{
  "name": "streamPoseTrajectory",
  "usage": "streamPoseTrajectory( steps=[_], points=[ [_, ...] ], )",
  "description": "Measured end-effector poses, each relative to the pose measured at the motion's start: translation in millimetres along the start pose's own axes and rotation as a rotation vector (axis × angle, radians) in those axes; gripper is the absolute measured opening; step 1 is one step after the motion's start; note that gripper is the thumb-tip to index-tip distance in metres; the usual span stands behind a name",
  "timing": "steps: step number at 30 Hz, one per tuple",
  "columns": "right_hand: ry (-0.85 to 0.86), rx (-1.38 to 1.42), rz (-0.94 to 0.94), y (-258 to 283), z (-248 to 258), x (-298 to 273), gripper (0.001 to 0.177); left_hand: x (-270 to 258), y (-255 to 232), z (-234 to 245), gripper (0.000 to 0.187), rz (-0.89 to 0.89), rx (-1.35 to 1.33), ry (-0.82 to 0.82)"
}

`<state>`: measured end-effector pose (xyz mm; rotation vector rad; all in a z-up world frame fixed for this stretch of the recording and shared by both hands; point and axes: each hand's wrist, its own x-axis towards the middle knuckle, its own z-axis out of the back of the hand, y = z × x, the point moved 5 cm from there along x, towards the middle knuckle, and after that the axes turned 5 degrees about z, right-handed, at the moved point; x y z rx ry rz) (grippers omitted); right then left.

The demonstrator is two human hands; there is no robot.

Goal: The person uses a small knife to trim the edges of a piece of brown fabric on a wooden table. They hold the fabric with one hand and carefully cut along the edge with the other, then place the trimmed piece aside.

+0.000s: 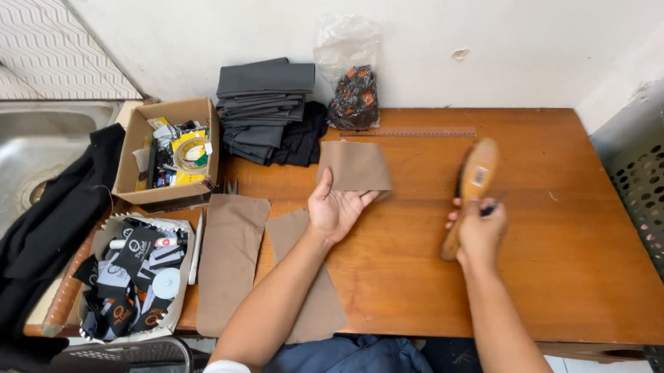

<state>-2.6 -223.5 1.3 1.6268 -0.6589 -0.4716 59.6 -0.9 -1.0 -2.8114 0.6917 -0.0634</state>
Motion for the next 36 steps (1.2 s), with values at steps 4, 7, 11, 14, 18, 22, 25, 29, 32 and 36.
streamPoseTrajectory(
  steps=[4,7,11,14,18,22,25,29,32,36],
  points=[
    [-0.021,0.015,0.037,47,1,-27,0.018,-6,3,-18,0.044,-0.008,-0.004,-0.038],
    [0.283,0.089,0.002,56,-36,-65,0.025,-8,9,-23,0.045,0.04,0.007,-0.011],
    [0.508,0.068,-0.039,48,-58,-71,0.03,-12,5,-32,0.042,0.022,0.011,-0.027],
    [0.233,-0.001,0.011,23,-33,-32,0.025,-12,-4,-39,0.044,0.018,-0.042,0.035],
    [0.224,-0.128,0.004,47,-14,-38,0.025,-4,-17,-26,0.044,-0.066,-0.081,0.019],
    [0.663,-0.295,-0.132,59,-33,-74,0.028,-4,-50,-24,0.043,-0.181,-0.087,0.023],
    [0.945,-0.309,-0.241,35,-44,-71,0.032,7,-63,9,0.042,-0.263,-0.044,-0.016],
    [0.688,-0.367,-0.127,22,-39,0,0.029,5,-55,9,0.042,-0.249,-0.031,-0.05],
    [0.275,-0.573,0.076,4,21,97,0.028,-2,-50,-10,0.043,-0.222,0.014,-0.063],
    [-0.232,-0.955,0.165,65,103,117,0.019,-2,-51,-13,0.044,-0.233,0.085,0.046]
  ],
)
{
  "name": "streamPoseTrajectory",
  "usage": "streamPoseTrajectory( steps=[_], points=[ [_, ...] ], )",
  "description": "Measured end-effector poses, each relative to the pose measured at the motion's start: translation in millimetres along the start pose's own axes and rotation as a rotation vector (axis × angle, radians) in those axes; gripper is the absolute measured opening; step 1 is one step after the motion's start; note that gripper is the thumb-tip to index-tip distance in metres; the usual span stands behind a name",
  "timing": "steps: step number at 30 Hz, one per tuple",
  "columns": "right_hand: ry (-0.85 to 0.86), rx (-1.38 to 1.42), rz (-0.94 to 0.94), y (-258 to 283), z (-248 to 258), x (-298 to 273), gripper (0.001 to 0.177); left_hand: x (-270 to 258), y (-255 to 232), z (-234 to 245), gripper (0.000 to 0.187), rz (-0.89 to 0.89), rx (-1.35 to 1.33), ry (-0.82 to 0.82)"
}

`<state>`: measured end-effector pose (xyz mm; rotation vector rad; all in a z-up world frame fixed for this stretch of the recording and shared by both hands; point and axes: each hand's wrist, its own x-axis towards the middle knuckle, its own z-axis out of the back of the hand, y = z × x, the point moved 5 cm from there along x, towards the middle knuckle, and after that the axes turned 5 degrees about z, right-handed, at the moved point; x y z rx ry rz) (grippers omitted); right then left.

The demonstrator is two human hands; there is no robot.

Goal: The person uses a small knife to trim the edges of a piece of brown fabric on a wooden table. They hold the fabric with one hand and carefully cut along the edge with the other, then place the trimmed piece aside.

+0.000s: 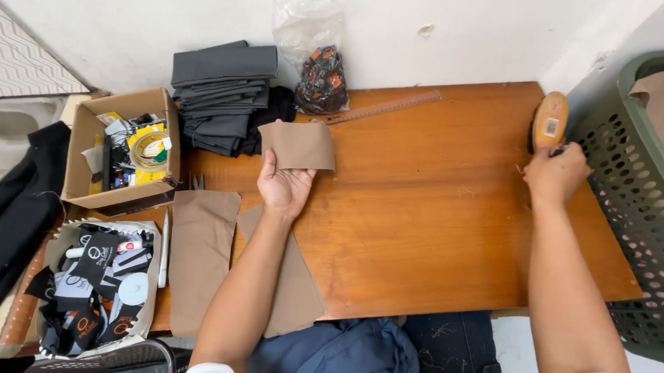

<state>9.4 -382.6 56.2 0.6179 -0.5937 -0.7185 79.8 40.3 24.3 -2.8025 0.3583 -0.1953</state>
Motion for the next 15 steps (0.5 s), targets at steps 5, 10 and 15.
streamPoseTrajectory(
  steps=[5,10,15],
  points=[
    [0.581,0.592,-0.051,16,17,-108,0.032,4,7,13,0.045,0.044,-0.001,-0.098],
    [1.221,0.443,0.01,27,12,-162,0.036,-3,7,-6,0.044,0.043,0.013,-0.065],
    [0.569,0.35,-0.131,-28,24,-54,0.032,-5,12,-10,0.045,0.069,0.025,-0.037]
  ],
)
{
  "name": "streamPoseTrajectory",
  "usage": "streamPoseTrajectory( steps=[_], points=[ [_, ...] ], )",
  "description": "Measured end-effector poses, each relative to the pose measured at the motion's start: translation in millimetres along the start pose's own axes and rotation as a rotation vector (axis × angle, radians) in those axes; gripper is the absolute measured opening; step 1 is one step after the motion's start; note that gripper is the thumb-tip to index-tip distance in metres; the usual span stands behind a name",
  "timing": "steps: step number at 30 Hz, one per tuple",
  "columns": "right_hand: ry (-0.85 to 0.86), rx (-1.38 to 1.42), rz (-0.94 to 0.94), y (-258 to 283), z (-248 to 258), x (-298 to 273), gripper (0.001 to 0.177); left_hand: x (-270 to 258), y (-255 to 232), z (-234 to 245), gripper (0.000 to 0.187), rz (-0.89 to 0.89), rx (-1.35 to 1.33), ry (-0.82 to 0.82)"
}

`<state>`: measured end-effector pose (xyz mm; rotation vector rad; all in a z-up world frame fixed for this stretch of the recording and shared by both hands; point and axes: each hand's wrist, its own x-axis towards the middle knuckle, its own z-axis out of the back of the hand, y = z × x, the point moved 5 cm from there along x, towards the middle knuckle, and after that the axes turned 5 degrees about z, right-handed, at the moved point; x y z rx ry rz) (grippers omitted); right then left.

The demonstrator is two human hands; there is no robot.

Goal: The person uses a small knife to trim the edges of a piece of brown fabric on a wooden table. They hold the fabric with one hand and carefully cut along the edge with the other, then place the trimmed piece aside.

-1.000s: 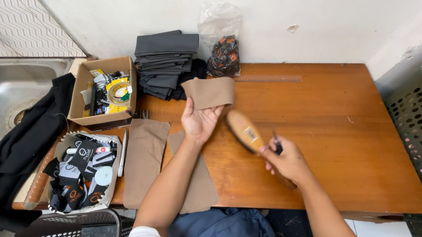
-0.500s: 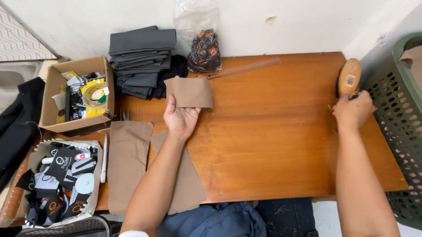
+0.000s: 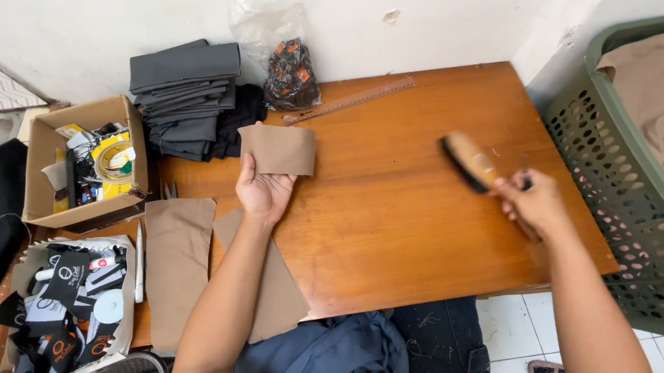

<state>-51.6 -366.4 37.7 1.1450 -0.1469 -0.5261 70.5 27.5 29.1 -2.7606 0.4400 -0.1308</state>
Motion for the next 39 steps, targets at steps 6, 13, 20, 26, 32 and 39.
streamPoseTrajectory(
  steps=[6,13,20,26,32,39],
  points=[
    [-0.558,-0.838,0.392,-18,53,14,0.032,-2,3,-3,0.044,0.017,0.06,0.04],
    [-0.439,-0.985,0.547,-4,-16,-12,0.036,-1,13,2,0.052,0.157,0.089,0.072],
    [-0.562,-1.169,0.679,17,-42,-13,0.042,-15,20,-33,0.051,0.362,0.135,0.234],
    [-0.201,-0.467,0.98,110,-99,-59,0.038,-15,31,-30,0.053,0.419,0.273,0.28],
    [0.616,0.184,0.658,86,-187,-15,0.042,-10,22,-28,0.05,0.314,0.236,0.189],
    [0.501,0.779,0.277,75,-185,20,0.042,14,15,33,0.046,0.198,0.097,0.027]
  ],
)
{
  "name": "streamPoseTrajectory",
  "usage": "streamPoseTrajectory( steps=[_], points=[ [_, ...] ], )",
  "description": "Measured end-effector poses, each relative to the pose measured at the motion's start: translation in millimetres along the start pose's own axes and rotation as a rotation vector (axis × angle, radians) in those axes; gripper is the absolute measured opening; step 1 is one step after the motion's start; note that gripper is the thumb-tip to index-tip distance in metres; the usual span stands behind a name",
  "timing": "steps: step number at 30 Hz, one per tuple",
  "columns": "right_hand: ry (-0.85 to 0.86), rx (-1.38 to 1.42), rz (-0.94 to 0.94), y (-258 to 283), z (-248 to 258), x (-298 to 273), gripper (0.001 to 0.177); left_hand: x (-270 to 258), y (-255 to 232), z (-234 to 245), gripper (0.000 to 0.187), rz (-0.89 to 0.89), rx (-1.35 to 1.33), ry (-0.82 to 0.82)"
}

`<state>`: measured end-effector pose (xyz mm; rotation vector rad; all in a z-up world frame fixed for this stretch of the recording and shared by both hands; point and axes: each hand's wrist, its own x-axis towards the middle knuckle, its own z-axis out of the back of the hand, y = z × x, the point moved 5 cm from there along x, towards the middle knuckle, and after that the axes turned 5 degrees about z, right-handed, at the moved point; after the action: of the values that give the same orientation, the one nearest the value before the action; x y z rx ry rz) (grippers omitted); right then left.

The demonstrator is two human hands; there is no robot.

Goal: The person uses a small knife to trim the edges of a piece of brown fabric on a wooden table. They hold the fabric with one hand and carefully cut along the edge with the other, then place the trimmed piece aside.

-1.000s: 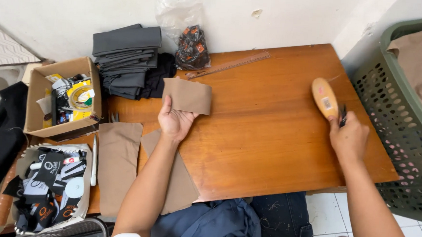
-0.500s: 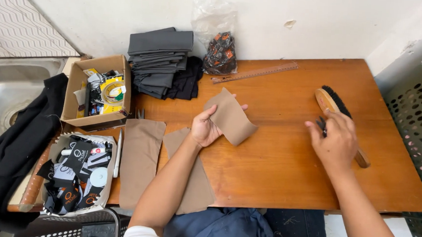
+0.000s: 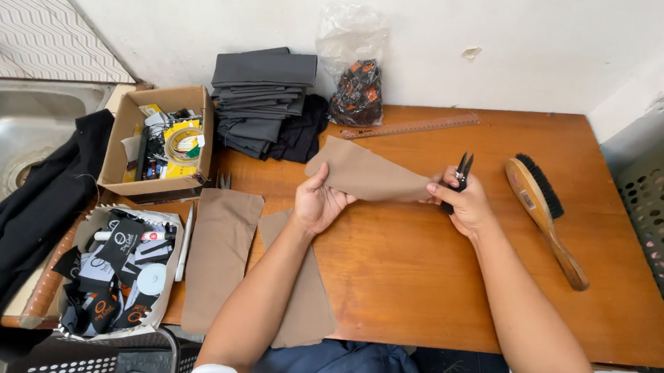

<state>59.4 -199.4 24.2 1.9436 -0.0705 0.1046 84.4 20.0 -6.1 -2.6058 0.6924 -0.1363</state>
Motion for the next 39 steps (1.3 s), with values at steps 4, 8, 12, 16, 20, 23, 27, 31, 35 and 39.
streamPoseTrajectory(
  steps=[4,8,12,16,20,23,27,31,35,39],
  points=[
    [-0.013,-0.03,0.075,-24,39,14,0.04,-14,5,-34,0.048,0.046,-0.099,0.06],
    [-0.046,0.056,0.135,-16,38,13,0.033,-32,0,-68,0.081,0.184,-0.121,0.233],
    [-0.038,0.205,0.113,2,27,8,0.028,-44,3,-80,0.106,0.346,-0.038,0.409],
    [0.021,0.251,0.051,9,14,2,0.028,-26,35,0,0.102,0.459,-0.11,0.229],
    [0.088,0.161,0.004,5,2,-3,0.033,-28,71,27,0.064,0.684,0.109,0.346],
    [0.059,0.126,0.02,-10,8,0,0.034,-43,57,-69,0.035,0.728,0.409,0.283],
    [-0.141,0.058,0.054,24,-30,-10,0.021,-42,70,-75,0.022,0.576,0.592,0.097],
    [-0.218,-0.342,0.234,12,-7,-7,0.015,-16,61,-17,0.033,0.414,0.4,-0.059],
    [-0.015,-0.097,0.132,-1,-14,-12,0.023,-13,32,-25,0.029,0.186,0.291,-0.11],
    [0.159,0.043,0.105,-4,-31,-19,0.031,-14,26,-29,0.048,0.058,0.45,-0.121]
  ],
)
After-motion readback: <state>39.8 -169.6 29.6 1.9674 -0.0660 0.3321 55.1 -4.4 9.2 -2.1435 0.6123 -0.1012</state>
